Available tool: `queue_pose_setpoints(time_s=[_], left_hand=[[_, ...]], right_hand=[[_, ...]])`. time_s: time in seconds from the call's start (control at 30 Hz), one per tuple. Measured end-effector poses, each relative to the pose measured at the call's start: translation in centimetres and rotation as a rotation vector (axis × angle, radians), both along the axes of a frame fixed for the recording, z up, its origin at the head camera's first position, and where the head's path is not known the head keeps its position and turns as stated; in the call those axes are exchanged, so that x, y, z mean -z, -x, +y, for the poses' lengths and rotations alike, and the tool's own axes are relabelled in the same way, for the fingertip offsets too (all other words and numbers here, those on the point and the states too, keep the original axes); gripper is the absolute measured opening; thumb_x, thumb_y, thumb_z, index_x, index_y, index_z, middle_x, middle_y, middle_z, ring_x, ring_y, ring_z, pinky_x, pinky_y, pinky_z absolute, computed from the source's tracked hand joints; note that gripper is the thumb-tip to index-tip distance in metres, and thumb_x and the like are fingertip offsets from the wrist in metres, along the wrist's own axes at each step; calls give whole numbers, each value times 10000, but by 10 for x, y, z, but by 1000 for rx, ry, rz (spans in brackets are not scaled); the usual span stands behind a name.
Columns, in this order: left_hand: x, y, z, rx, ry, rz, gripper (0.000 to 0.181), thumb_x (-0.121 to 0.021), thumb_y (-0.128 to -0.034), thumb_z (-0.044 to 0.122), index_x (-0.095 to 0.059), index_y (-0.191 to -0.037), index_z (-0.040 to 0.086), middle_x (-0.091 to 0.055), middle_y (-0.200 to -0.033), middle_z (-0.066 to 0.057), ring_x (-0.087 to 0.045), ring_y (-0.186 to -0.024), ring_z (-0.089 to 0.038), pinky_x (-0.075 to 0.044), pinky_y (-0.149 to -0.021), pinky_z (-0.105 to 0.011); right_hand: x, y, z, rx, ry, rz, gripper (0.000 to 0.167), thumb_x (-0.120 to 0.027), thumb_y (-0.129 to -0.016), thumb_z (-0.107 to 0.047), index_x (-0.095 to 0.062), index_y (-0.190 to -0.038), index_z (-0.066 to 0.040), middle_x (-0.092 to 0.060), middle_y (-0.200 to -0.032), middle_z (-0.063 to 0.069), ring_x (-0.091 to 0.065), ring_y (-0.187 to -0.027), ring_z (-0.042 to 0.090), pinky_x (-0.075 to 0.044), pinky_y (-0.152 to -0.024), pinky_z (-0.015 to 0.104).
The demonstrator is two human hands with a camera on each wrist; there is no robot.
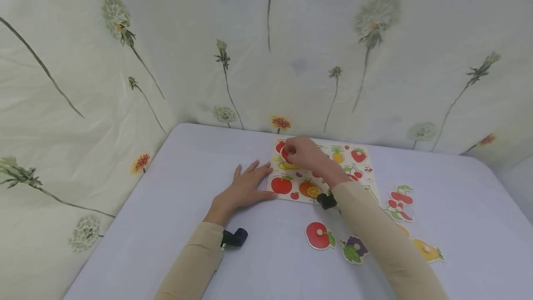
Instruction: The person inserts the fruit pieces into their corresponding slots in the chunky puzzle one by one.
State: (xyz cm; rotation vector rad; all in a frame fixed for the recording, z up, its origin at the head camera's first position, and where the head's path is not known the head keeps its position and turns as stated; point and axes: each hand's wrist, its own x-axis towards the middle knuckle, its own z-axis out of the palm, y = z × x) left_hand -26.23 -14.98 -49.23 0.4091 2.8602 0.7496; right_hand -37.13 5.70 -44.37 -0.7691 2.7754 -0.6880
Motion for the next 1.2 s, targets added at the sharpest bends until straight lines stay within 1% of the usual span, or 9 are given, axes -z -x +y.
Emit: queue_pose_setpoints(time_s=[0.13, 0.3, 0.57, 0.77, 0.93, 1.1, 1.2], left_hand=[[1, 1, -1, 2, 1, 5, 820, -637, -850, 651, -362, -1538, 297, -308, -1634, 99, -95, -1571, -178, 40, -1245, -593], [2, 1, 0, 11, -7, 18, 808, -648, -855, 633, -379, -1531, 280, -316, -1632, 86, -111, -1570, -193, 29, -1242, -600], [0, 0, 2, 5, -7, 5, 814, -654, -852, 626, -370, -1535, 286, -305, -1637, 86, -102, -1570, -193, 36, -1242, -601], [0, -1, 1, 4, -2, 3, 810, -644, -858, 631, -368, -1536, 284, -290, -1641, 97, -96, -1571, -185, 38, -1246, -590], [1, 0, 1, -2, -2, 3, 809, -643, -857, 635, -368, -1536, 290, -285, -1642, 106, -93, -1572, -179, 44, -1248, -584], [2, 1, -1, -2, 7, 7, 809, -649, -852, 636, -376, -1531, 292, -284, -1642, 106, -98, -1572, -186, 34, -1245, -595], [1, 1, -1, 1, 10, 9, 808, -654, -851, 631, -380, -1529, 288, -285, -1642, 104, -104, -1571, -193, 27, -1243, -602]], right_hand=[[0, 5, -2, 17, -4, 13, 62, -656, -909, -158, -632, -966, -170, -640, -952, 19, -564, -892, 218, -496, -787, 329], [4, 9, -4, 62, 21, -3, 78, -660, -914, -176, -632, -986, -166, -633, -991, 23, -564, -923, 222, -506, -810, 338], [9, 14, -8, 94, 15, -11, 100, -663, -917, -179, -643, -1014, -162, -628, -1036, 34, -560, -953, 231, -512, -832, 348], [11, 16, -11, 131, 25, -49, 132, -656, -929, -186, -648, -1060, -168, -615, -1122, 44, -549, -1010, 246, -527, -891, 373], [13, 18, -13, 160, 26, -66, 147, -659, -938, -210, -645, -1079, -173, -604, -1138, 39, -551, -1016, 244, -528, -910, 375], [14, 21, -17, 163, 31, -48, 113, -638, -954, -192, -648, -1059, -153, -610, -1127, 50, -551, -1009, 245, -526, -907, 376], [16, 24, -18, 154, 24, -37, 126, -623, -958, -171, -650, -1075, -135, -612, -1120, 64, -549, -1007, 249, -523, -898, 380]])
